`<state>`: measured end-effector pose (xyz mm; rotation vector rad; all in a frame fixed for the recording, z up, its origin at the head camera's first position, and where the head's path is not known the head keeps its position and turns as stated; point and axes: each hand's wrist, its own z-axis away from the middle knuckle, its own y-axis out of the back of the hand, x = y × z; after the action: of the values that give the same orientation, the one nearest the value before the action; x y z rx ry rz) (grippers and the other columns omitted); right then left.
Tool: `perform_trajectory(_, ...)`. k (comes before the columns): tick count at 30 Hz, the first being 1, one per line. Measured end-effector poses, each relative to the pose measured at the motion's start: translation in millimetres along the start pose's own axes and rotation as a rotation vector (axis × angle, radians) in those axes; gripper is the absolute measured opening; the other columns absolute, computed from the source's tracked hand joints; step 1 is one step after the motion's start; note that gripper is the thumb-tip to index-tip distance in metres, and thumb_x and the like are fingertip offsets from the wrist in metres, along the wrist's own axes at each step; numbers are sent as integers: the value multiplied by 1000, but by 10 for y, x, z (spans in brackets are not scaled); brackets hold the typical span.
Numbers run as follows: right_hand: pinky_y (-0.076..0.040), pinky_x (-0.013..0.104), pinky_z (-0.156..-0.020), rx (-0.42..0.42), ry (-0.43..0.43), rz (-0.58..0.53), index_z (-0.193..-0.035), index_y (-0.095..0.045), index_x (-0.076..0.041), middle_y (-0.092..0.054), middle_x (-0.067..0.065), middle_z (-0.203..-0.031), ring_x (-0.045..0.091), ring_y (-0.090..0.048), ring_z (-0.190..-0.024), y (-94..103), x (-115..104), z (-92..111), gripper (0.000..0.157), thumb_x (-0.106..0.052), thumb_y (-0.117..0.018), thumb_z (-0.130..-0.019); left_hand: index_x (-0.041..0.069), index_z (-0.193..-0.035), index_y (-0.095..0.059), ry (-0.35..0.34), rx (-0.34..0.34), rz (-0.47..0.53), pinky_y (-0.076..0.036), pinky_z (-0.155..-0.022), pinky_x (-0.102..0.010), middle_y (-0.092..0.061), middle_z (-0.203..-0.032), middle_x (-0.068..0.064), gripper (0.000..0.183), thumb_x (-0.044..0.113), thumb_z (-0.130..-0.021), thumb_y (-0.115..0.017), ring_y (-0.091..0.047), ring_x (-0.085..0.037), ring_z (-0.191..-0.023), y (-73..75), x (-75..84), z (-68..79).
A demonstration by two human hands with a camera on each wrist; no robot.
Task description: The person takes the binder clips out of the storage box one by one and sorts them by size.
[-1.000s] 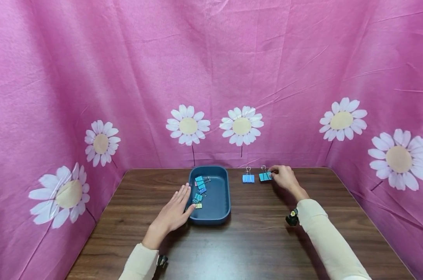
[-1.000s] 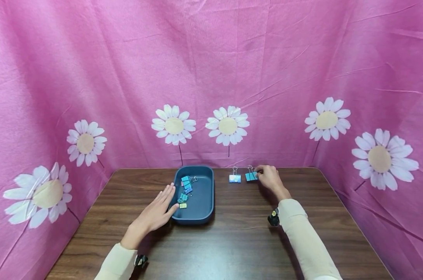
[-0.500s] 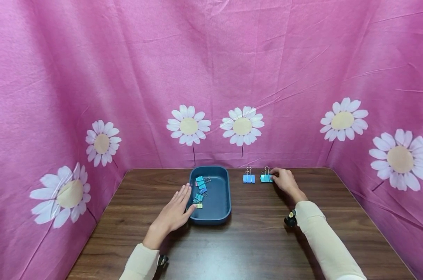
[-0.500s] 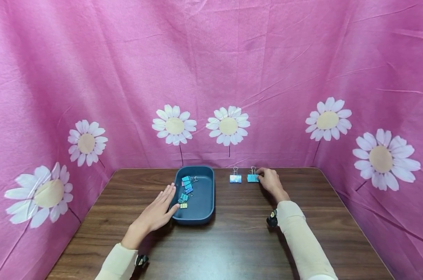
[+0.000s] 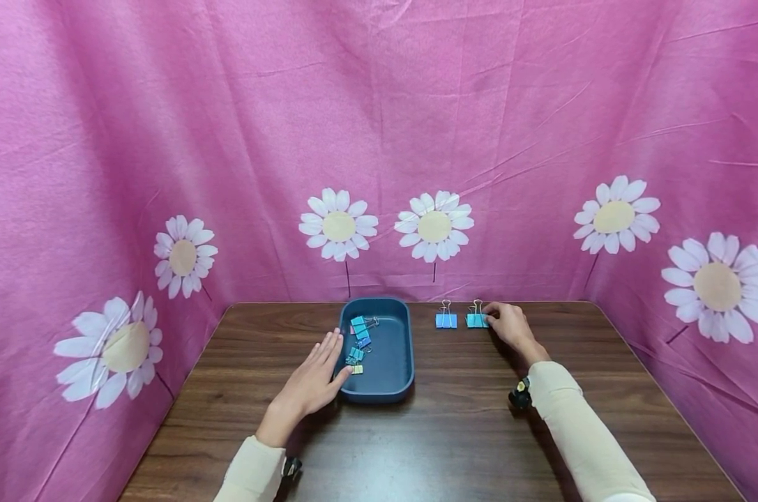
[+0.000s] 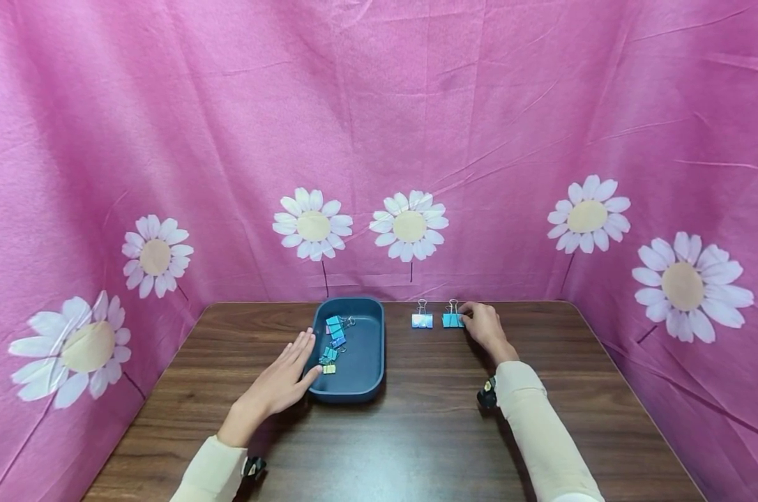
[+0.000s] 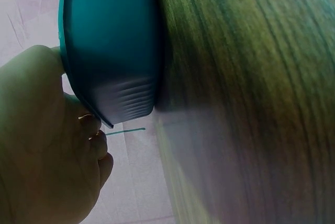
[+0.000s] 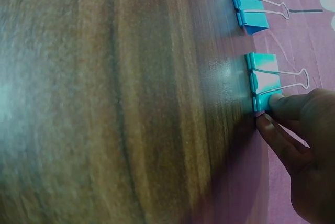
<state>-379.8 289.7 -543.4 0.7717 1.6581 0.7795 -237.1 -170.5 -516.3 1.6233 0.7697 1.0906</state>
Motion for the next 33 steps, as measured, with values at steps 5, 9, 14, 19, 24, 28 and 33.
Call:
perform_trajectory(5,-58,60,-92,6,-3,-1,-118,-76,-1,-77,24,-117,43,-72,-106,-2,-1,5,19,-8,-68,-102,-3,-167,-26,-2,0,-3,-24,-135,-50,-20,-177,-18,75,46,-113,-43,-22,-36,-165,3,5,-2)
perform_trajectory(9,-57,60,-94,3,-6,-9,-121,-75,0,-77,23,-117,43,-72,-107,1,0,14,21,-8,-68,-102,-3,-167,-26,-3,-1,-5,-24,-135,-50,-20,-177,-18,75,46,-113,-43,-22,-35,-165,1,6,-4)
perform_trajectory(14,-56,61,-94,35,7,-4,-117,-75,-1,-77,22,-116,44,-71,-108,19,-9,26,19,-9,-69,-101,-3,-167,-26,0,1,-4,-24,-135,-50,-20,-177,-18,75,45,-113,-44,-21,-35,-165,-11,2,-3)
perform_trajectory(19,-56,58,-87,102,36,8,-105,-75,-3,-76,20,-106,39,-70,-98,68,-39,29,9,-8,-70,-100,-3,-167,-26,-3,-1,-1,-24,-135,-50,-20,-177,-18,74,45,-113,-44,-22,-36,-165,-7,0,0)
perform_trajectory(24,-56,56,-83,149,73,10,-99,-74,-4,-75,17,-99,36,-69,-93,136,-112,0,6,-8,-69,-100,-3,-167,-26,-8,-3,-1,-24,-135,-51,-20,-177,-19,75,46,-113,-44,-21,-35,-165,4,-4,-1)
perform_trajectory(28,-55,56,-84,156,108,4,-102,-75,-4,-75,18,-100,36,-69,-94,170,-215,-42,8,-10,-69,-100,-4,-167,-26,-5,-3,3,-24,-135,-50,-20,-177,-19,75,45,-113,-44,-19,-33,-166,5,-7,0)
perform_trajectory(33,-57,52,-82,135,144,6,-105,-76,-5,-76,15,-101,32,-69,-91,191,-409,-89,11,-13,-69,-101,-3,-167,-26,-1,-11,1,-23,-136,-50,-19,-178,-18,75,45,-113,-44,-19,-34,-166,4,-7,3)
